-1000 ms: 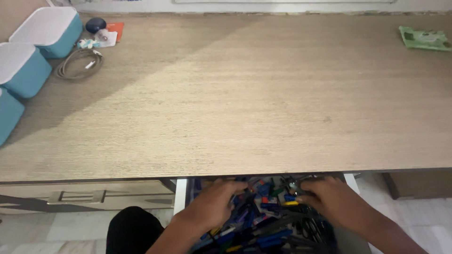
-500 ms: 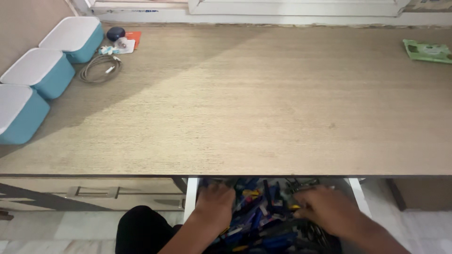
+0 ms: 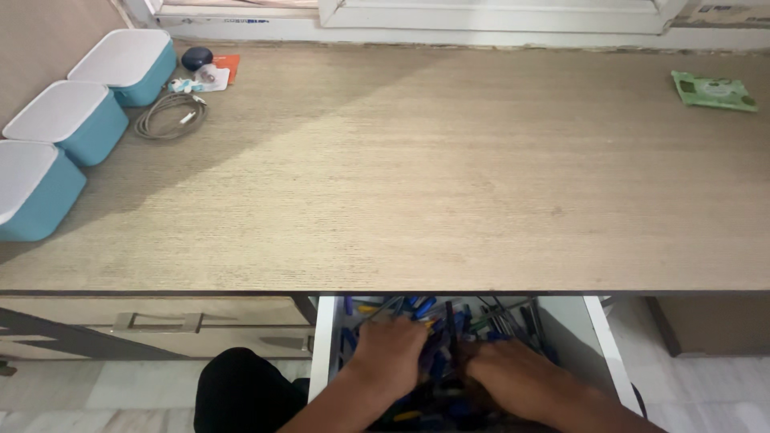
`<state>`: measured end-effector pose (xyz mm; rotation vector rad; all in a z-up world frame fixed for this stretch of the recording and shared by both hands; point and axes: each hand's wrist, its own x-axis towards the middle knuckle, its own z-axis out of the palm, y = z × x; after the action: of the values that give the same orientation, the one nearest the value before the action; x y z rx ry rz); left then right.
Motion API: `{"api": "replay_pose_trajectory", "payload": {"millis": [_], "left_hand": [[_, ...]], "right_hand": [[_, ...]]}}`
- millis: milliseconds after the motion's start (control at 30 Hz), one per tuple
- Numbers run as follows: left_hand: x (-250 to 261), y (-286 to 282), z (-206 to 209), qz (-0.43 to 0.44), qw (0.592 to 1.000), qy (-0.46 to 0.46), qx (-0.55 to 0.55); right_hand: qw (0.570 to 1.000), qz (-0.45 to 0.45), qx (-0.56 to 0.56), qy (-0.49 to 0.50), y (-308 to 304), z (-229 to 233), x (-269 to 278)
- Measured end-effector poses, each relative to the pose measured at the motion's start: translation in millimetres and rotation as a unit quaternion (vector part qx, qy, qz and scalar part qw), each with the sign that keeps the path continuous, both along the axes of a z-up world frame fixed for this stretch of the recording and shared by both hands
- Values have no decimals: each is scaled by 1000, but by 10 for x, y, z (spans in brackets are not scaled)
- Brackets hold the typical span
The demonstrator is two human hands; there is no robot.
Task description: The person takes several containers from a drawer and places them on a desk, then retrieves a charging cable, small gadgets, and a packet from the drawer, placing them next to the containers.
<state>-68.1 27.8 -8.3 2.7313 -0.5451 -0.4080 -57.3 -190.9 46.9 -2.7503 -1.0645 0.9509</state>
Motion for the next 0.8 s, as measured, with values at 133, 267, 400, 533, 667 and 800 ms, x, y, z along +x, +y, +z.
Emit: {"api": "replay_pose_trajectory", "payload": {"millis": [133, 267, 400, 533, 667, 800], "left_hand": [[-1, -53, 44, -4, 1000, 15, 19], [43, 50, 204, 19, 999, 27, -19], [128, 70, 487, 23, 986, 123, -112], [203, 46, 735, -2, 948, 241, -208], [209, -31, 846, -11, 904, 276, -325], [146, -123, 944, -35, 842, 297, -449]], "right_hand": [[1000, 0, 9, 15, -115, -82, -9], [997, -33, 67, -8, -244, 2, 11], [986, -161, -29, 19, -248, 387, 49], [979, -200, -27, -4, -242, 628, 89], [962, -274, 1, 23, -217, 847, 92], [936, -336, 89, 59, -140, 1020, 78]]}}
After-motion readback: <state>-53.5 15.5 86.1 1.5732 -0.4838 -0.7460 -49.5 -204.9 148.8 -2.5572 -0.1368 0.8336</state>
